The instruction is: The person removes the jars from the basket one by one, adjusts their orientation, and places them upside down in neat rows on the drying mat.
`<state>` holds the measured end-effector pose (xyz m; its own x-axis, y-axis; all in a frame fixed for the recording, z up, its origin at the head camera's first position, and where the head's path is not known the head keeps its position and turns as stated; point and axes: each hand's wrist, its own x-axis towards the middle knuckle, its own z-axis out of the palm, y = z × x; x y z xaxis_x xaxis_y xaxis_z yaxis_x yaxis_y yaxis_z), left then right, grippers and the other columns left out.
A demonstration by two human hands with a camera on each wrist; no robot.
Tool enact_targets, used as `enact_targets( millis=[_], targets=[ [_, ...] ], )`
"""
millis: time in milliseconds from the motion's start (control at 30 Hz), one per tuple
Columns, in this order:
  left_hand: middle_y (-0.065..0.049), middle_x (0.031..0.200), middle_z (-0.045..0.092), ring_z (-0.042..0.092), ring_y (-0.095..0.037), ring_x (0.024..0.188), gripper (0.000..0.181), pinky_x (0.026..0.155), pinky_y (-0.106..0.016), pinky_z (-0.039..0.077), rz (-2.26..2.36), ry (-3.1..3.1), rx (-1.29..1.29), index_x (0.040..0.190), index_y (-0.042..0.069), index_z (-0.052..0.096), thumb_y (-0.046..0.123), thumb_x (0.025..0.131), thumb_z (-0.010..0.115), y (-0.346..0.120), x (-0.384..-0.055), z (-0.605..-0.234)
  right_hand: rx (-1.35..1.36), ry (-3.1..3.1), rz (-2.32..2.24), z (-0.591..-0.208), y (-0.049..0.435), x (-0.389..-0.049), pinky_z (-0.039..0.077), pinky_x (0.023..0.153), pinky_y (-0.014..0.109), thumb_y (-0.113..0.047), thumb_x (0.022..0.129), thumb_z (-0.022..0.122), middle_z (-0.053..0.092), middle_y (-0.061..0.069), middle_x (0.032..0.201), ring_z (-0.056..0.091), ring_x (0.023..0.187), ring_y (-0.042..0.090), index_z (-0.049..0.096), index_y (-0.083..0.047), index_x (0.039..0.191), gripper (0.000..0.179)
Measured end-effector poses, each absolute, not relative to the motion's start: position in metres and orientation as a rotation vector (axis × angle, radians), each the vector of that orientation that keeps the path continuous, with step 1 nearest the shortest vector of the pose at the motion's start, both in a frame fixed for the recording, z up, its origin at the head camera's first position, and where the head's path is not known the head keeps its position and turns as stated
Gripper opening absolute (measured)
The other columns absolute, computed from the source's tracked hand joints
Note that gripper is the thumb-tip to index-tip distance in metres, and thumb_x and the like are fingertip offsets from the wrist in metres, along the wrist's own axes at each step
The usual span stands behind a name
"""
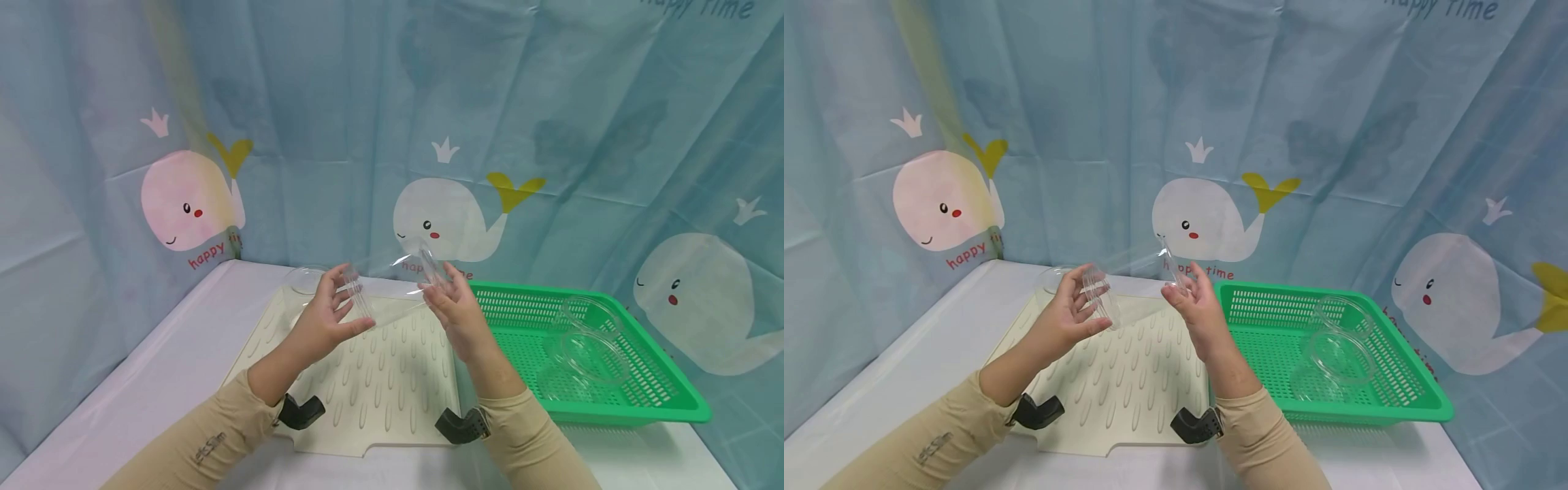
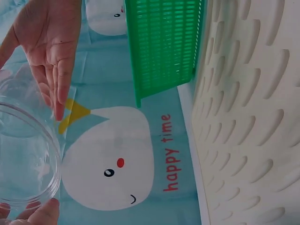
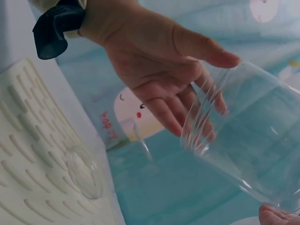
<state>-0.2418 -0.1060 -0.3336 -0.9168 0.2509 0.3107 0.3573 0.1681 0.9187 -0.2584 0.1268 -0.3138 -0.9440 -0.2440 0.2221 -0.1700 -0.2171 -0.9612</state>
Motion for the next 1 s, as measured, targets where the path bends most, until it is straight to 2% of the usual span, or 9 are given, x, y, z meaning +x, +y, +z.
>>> enact_targets(
  millis=[133, 300, 433, 633, 733, 867, 1000],
  targets=[
    [-0.016, 0.147, 0.012, 0.02, -0.031, 0.137, 0.099, 0.106, -0.041, 0.026, -1.89, -2.344, -0.628, 0.144, 0.016, 0.006, 0.022, 0.075, 0.076, -0.107, -0.245, -0.34, -0.507, 1.906, -2.376, -0.313, 0.127, -0.258, 0.026, 0.107, 0.038, -0.011, 0.088, 0.06, 0.022, 0.021, 0.147, 0.035, 0.131, 0.028, 0.005, -0.009, 0.147, 0.081],
    [-0.009, 0.148, 0.019, 0.023, -0.028, 0.136, 0.097, 0.108, -0.042, 0.024, -1.859, -2.315, -0.724, 0.141, 0.014, 0.012, 0.017, 0.072, 0.079, -0.107, -0.249, -0.346, -0.585, 1.792, -2.41, -0.312, 0.128, -0.257, 0.025, 0.108, 0.037, -0.009, 0.085, 0.062, 0.022, 0.015, 0.148, 0.031, 0.133, 0.027, 0.001, -0.011, 0.147, 0.087],
    [-0.007, 0.149, 0.019, 0.025, -0.027, 0.136, 0.098, 0.107, -0.043, 0.025, -1.805, -2.3, -0.774, 0.141, 0.014, 0.014, 0.015, 0.069, 0.081, -0.109, -0.251, -0.348, -0.694, 1.801, -2.377, -0.313, 0.128, -0.257, 0.026, 0.107, 0.039, -0.016, 0.081, 0.069, 0.019, 0.012, 0.15, 0.029, 0.134, 0.029, 0.005, -0.007, 0.147, 0.092],
    [-0.003, 0.151, 0.015, 0.025, -0.024, 0.136, 0.102, 0.107, -0.043, 0.026, -1.722, -2.368, -0.766, 0.143, 0.016, 0.013, 0.021, 0.068, 0.082, -0.112, -0.252, -0.346, -0.797, 1.867, -2.336, -0.314, 0.128, -0.257, 0.025, 0.106, 0.045, -0.028, 0.073, 0.078, 0.017, 0.014, 0.15, 0.027, 0.133, 0.034, 0.008, -0.006, 0.146, 0.104],
    [-0.001, 0.151, 0.017, 0.023, -0.021, 0.137, 0.102, 0.107, -0.041, 0.026, -1.646, -2.431, -0.762, 0.144, 0.017, 0.013, 0.025, 0.069, 0.081, -0.115, -0.251, -0.343, -0.841, 1.891, -2.346, -0.313, 0.128, -0.257, 0.026, 0.106, 0.042, -0.025, 0.071, 0.079, 0.019, 0.015, 0.149, 0.027, 0.133, 0.035, 0.01, -0.005, 0.145, 0.103],
    [-0.004, 0.15, 0.02, 0.02, -0.022, 0.138, 0.099, 0.107, -0.04, 0.026, -1.496, -2.515, -0.797, 0.145, 0.015, 0.015, 0.027, 0.071, 0.079, -0.12, -0.249, -0.334, -0.878, 1.911, -2.355, -0.31, 0.128, -0.257, 0.031, 0.104, 0.032, -0.015, 0.072, 0.078, 0.021, 0.013, 0.147, 0.029, 0.134, 0.028, 0.012, -0.005, 0.145, 0.099],
    [-0.002, 0.15, 0.021, 0.021, -0.019, 0.137, 0.096, 0.108, -0.038, 0.027, -1.313, -2.583, -0.827, 0.146, 0.018, 0.016, 0.036, 0.073, 0.076, -0.128, -0.252, -0.334, -0.858, 1.952, -2.318, -0.307, 0.13, -0.258, 0.036, 0.1, 0.026, -0.009, 0.073, 0.076, 0.022, 0.01, 0.147, 0.03, 0.134, 0.024, 0.013, -0.008, 0.145, 0.096]
  ],
)
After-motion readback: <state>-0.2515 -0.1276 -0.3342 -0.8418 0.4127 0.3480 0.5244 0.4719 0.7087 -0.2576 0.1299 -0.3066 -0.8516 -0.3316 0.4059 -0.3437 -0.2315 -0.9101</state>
